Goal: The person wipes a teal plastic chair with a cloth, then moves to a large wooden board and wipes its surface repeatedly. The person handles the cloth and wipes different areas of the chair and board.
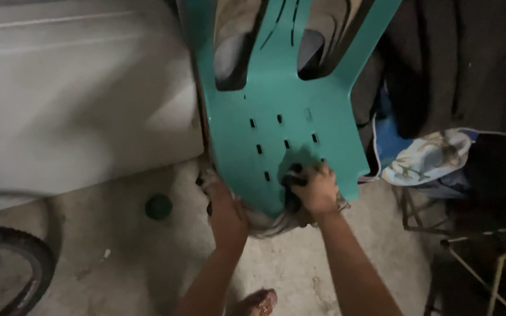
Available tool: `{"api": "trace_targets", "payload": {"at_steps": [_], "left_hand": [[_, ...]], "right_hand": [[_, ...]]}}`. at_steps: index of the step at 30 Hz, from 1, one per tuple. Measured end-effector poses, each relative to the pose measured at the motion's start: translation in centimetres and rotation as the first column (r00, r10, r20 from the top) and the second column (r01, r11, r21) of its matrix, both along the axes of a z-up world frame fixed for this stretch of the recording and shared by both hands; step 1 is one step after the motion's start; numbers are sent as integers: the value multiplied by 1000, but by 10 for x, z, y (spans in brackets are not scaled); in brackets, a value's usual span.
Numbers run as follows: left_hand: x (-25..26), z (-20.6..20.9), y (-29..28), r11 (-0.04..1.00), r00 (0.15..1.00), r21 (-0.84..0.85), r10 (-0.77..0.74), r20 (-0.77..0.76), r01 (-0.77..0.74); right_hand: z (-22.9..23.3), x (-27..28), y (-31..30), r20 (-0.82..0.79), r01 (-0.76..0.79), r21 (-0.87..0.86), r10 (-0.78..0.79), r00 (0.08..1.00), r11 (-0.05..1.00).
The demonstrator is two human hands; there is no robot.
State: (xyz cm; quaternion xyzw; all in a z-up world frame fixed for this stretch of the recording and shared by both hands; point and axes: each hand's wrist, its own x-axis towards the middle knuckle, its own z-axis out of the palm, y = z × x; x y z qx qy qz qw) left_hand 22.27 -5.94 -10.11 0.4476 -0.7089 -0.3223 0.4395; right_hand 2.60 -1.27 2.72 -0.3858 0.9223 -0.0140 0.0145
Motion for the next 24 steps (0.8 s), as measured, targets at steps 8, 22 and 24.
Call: {"api": "trace_targets", "payload": {"at_steps": [8, 22, 24], "left_hand": [[-2, 20, -7, 832, 964, 552, -189, 186, 57], [14, 54, -9, 787, 780, 508, 56, -623, 349], [10, 65, -25, 600, 655, 609, 178, -734, 520]], "right_hand": [[-2, 11, 1, -53, 11, -94, -16, 998, 996], [-142, 93, 132, 814, 700, -400, -122, 568, 591], [-140, 61, 132, 388, 351, -668, -95, 917, 656]]}}
